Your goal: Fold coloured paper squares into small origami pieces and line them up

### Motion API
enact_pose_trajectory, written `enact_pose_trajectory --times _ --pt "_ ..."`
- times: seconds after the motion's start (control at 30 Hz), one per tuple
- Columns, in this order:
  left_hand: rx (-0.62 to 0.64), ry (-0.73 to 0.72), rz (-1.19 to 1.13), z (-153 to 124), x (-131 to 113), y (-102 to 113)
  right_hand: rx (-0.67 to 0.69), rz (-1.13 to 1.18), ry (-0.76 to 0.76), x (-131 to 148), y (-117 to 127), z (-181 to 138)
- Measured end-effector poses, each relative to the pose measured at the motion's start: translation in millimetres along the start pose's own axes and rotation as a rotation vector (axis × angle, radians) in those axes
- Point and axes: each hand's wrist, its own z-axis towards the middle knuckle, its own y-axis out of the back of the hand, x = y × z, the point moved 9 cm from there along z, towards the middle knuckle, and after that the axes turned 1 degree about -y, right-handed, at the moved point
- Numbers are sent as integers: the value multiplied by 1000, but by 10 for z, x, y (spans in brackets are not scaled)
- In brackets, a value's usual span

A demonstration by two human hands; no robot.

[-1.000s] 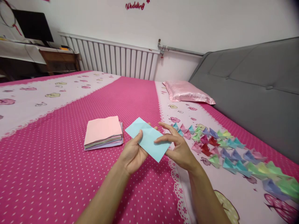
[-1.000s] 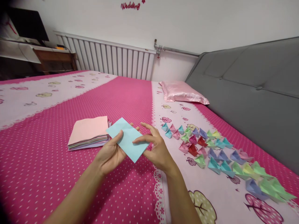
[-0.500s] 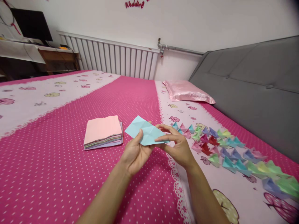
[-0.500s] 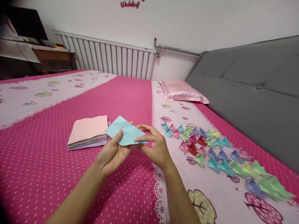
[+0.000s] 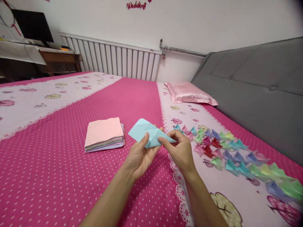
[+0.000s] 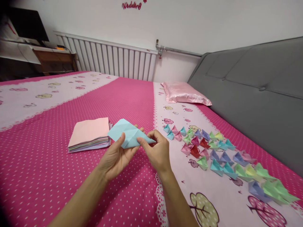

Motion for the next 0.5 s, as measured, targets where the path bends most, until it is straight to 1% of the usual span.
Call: enact_pose_trajectory --times 0.1,0.2,0.33,0.5 --pt "59 -58 218 -8 -5 -18 -42 15 -17 6 20 -10" --pt "60 -51 365 6 45 39 -76 45 -31 4 34 -17" --pt "54 -13 406 39 89 107 -68 122 -78 -39 23 -16" --pt "9 -3 373 56 57 149 14 204 -138 -106 -13 8"
